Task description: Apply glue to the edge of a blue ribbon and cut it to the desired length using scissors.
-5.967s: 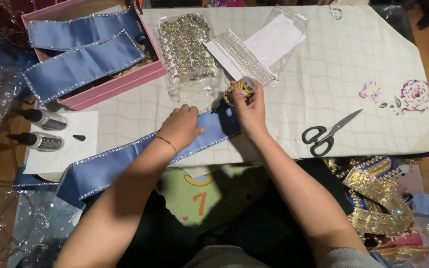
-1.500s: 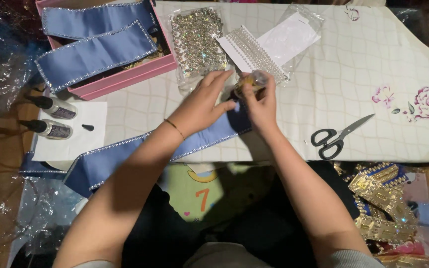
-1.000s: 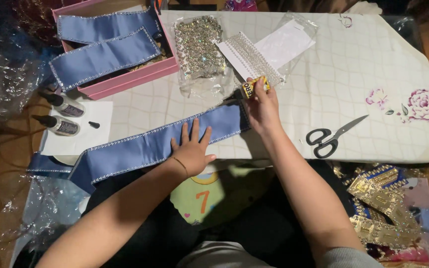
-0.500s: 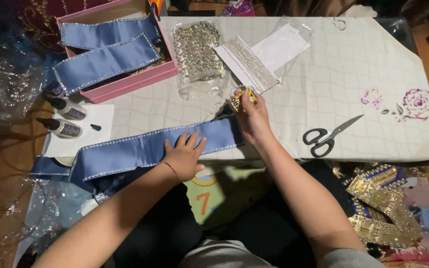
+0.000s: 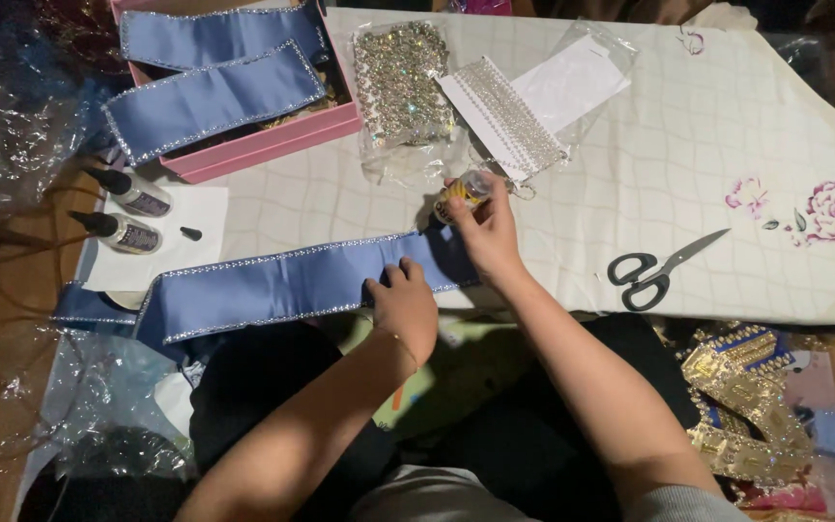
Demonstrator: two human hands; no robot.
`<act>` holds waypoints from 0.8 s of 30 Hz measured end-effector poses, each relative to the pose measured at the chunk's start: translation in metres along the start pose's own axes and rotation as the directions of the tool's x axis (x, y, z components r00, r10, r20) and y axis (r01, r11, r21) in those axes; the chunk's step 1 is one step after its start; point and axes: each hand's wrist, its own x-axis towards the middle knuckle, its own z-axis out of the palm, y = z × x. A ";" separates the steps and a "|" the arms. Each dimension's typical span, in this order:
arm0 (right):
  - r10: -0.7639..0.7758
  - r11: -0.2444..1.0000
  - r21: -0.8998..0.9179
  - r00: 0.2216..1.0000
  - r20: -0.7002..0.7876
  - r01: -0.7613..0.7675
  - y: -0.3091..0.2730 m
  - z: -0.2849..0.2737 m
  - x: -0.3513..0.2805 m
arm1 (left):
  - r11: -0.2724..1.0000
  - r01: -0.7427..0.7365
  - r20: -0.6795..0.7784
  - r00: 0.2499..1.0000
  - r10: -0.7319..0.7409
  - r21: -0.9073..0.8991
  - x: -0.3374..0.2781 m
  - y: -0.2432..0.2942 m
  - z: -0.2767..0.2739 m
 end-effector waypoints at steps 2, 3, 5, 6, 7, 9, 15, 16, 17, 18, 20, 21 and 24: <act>-0.006 1.000 0.004 1.000 0.010 0.006 -0.002 0.006 -0.001 | 1.000 0.018 -0.022 1.000 -0.018 0.001 0.000 0.004 0.005; -0.017 1.000 0.012 1.000 0.018 0.017 -0.004 0.009 0.000 | 0.999 0.037 -0.048 0.998 -0.036 0.006 0.001 0.005 0.007; -0.021 1.000 0.009 0.999 0.035 0.021 -0.005 0.011 0.002 | 1.000 0.011 -0.026 1.000 -0.011 0.009 0.002 0.004 0.006; -0.025 1.000 0.008 0.998 0.050 0.025 -0.006 0.012 0.002 | 1.000 -0.015 -0.002 1.000 0.015 0.012 0.003 0.004 0.006; -0.027 1.000 0.007 0.998 0.051 0.026 -0.005 0.013 0.002 | 1.000 -0.015 -0.004 1.000 0.015 0.011 0.004 0.004 0.007; -0.018 1.000 0.015 0.998 0.058 0.017 -0.002 0.015 0.000 | 1.000 -0.001 -0.013 1.000 0.001 -0.007 0.005 0.005 0.011; -0.032 0.999 -0.007 0.996 0.084 0.033 -0.001 0.014 0.001 | 1.000 0.010 -0.004 1.000 -0.010 -0.010 0.003 0.007 0.009; -0.031 0.999 -0.008 0.996 0.083 0.031 -0.003 0.014 0.000 | 1.000 0.009 -0.002 1.000 -0.009 -0.011 0.002 0.007 0.012; -0.037 0.999 -0.010 0.996 0.078 0.038 -0.004 0.014 0.000 | 1.000 0.011 -0.022 1.000 -0.011 -0.011 0.004 0.007 0.014; -0.044 0.999 -0.013 0.996 0.073 0.045 -0.006 0.014 0.001 | 1.000 0.012 -0.041 0.999 -0.013 -0.012 0.005 0.007 0.015; -0.049 0.999 -0.018 0.996 0.071 0.050 -0.004 0.010 0.003 | 1.000 0.009 -0.049 0.999 -0.009 0.000 0.004 0.004 0.012; -0.057 0.998 -0.021 0.996 0.073 0.059 -0.002 0.008 0.004 | 1.000 0.012 -0.060 0.998 -0.011 0.011 0.004 0.003 0.011; -0.043 0.998 -0.050 0.997 0.066 0.046 -0.006 0.001 0.001 | 1.000 -0.014 -0.047 0.999 0.014 0.000 -0.002 0.004 0.008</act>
